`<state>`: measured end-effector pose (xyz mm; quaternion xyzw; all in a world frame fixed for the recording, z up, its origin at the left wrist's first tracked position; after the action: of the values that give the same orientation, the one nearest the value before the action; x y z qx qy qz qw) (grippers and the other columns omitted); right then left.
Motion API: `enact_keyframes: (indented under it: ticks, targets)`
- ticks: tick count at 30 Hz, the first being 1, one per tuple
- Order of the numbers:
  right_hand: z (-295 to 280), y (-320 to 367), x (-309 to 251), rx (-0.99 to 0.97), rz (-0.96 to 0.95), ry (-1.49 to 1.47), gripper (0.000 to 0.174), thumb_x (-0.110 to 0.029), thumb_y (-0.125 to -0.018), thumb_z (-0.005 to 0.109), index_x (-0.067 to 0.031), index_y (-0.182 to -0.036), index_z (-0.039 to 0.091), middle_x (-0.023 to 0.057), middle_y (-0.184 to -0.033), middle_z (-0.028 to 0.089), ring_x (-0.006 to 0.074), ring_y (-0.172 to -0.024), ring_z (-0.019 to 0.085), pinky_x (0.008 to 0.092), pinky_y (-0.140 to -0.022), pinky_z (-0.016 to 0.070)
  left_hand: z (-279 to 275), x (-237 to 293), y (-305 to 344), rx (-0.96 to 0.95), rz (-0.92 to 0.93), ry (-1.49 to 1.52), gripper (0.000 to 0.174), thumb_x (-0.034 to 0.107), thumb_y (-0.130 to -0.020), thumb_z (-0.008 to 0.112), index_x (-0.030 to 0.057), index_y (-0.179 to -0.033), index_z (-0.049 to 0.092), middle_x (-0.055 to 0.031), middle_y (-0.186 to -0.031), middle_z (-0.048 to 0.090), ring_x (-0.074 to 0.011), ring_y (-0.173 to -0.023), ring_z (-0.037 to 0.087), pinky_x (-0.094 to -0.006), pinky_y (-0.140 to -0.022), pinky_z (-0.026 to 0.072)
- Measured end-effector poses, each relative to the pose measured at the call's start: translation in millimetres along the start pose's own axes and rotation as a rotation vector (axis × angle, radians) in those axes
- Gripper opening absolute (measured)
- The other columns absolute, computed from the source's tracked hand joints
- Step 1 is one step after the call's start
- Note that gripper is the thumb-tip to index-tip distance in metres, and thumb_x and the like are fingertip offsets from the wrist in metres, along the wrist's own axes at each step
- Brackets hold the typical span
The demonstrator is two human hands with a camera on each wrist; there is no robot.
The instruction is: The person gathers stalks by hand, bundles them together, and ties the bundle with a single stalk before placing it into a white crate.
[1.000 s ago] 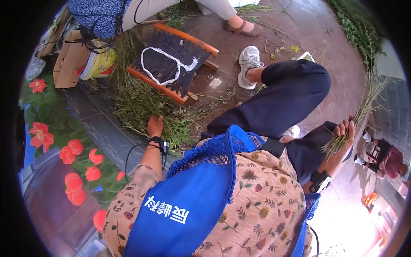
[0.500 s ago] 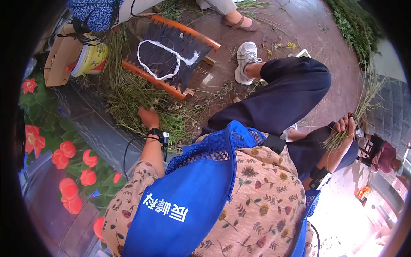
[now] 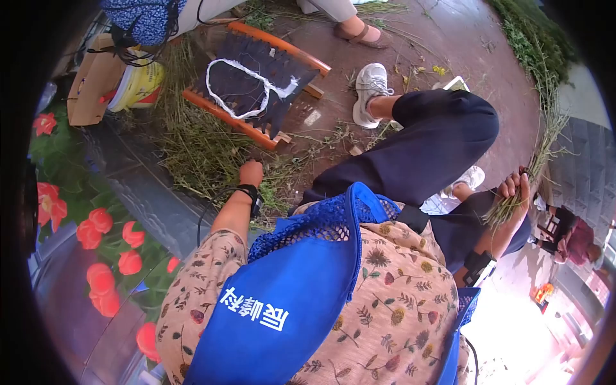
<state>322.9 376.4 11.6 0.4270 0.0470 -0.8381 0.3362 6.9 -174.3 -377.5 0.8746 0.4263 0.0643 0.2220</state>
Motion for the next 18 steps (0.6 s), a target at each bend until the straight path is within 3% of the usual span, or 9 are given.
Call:
enact_keyframes:
  ticks: [2,8,11,14,16,18]
  targets:
    - [-4,2,4,0.005,0.002,0.001,0.023,-0.008,-0.097,0.049,0.0066,-0.115,0.046,0.0042,-0.075,0.041,0.0094,-0.060,0.040,0.0213,-0.052,0.0382,-27,14,21,-0.129,0.068,-0.068,0.008,0.005,-0.076,0.063,0.0024,-0.071,0.068,-0.0147,-0.083,0.062,-0.0304,-0.084,0.062,-0.0431,-0.072,0.0529]
    - [-30,3,16,0.049,-0.004,0.023,0.025,-0.009,-0.097,0.051,0.0063,-0.117,0.046,0.0033,-0.076,0.040,0.0093,-0.060,0.040,0.0213,-0.050,0.0380,-92,69,53,0.146,0.461,0.168,0.009,0.005,-0.071,0.059,0.0013,-0.070,0.067,-0.0161,-0.077,0.061,-0.0334,-0.076,0.062,-0.0442,-0.067,0.0517]
    - [-35,4,12,0.025,0.005,-0.021,0.025,-0.009,-0.097,0.051,0.0064,-0.116,0.047,0.0033,-0.076,0.040,0.0095,-0.061,0.039,0.0211,-0.050,0.0379,-74,109,78,-0.023,0.667,0.295,0.006,0.006,-0.074,0.062,0.0056,-0.078,0.067,-0.0161,-0.080,0.058,-0.0367,-0.082,0.057,-0.0428,-0.071,0.0486]
    - [-38,9,8,0.054,-0.021,-0.023,0.025,-0.010,-0.097,0.051,0.0063,-0.116,0.047,0.0034,-0.076,0.040,0.0096,-0.061,0.039,0.0208,-0.051,0.0380,-96,123,107,-0.126,0.637,0.801,0.017,0.017,-0.078,0.059,0.0025,-0.077,0.067,-0.0164,-0.081,0.064,-0.0373,-0.080,0.061,-0.0443,-0.070,0.0495]
    - [-43,10,4,0.085,-0.039,0.013,0.025,-0.009,-0.097,0.051,0.0061,-0.116,0.047,0.0034,-0.076,0.040,0.0098,-0.061,0.039,0.0207,-0.051,0.0381,-116,123,128,-0.308,0.530,1.038,0.029,0.030,-0.081,0.058,0.0026,-0.082,0.066,-0.0173,-0.088,0.066,-0.0394,-0.085,0.060,-0.0454,-0.072,0.0484]
    - [-44,11,0,0.092,-0.053,0.032,0.025,-0.009,-0.097,0.051,0.0058,-0.116,0.047,0.0034,-0.076,0.040,0.0099,-0.061,0.039,0.0206,-0.051,0.0382,-110,124,137,-0.475,0.442,1.072,0.043,0.043,-0.082,0.055,0.0026,-0.091,0.064,-0.0181,-0.099,0.065,-0.0401,-0.092,0.059,-0.0461,-0.074,0.0473]
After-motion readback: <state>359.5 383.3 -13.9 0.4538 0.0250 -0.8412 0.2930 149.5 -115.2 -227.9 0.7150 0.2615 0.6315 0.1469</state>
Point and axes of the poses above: each hand's wrist, its own y-axis away from the middle knuckle, its own z-axis out of the palm, x = y × z, the point moved 8 cm from there along -y, towards the middle knuckle
